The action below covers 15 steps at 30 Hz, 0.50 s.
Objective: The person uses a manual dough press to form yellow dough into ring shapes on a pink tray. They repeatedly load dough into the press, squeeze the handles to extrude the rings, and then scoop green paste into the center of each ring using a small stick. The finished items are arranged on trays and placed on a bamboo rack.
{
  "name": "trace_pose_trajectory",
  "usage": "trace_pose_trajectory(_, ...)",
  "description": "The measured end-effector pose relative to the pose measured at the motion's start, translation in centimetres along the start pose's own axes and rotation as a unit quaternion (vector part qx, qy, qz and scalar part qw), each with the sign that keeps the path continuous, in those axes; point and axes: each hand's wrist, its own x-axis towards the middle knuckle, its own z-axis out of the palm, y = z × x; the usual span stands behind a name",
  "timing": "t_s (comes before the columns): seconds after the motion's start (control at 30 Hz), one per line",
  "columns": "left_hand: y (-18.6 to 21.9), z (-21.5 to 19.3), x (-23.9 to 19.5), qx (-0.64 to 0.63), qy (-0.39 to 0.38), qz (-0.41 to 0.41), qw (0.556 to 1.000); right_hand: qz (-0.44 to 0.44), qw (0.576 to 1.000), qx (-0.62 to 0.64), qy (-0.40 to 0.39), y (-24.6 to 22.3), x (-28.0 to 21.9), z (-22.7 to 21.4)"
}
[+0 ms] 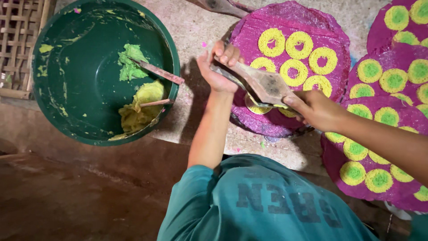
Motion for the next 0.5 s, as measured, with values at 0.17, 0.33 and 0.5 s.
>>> trace_pose_trajectory(0.17,-3.6,-0.8,-0.6,-0.076,0.053,-0.023,0.995,0.018,0.994,-0.102,0.027,1.4,-0.7,-2.6)
trace_pose_trajectory(0.33,-3.6,-0.9,1.9,-0.022,-0.006,-0.005,1.0,-0.075,0.98,-0.128,0.129,1.8,0.4,-2.6)
trace_pose_trajectory(0.5,0.9,-0.7,0.9,0.218,0.13,-0.083,0.964,-0.208,0.961,-0.047,0.175,1.6,2.5,-1.9)
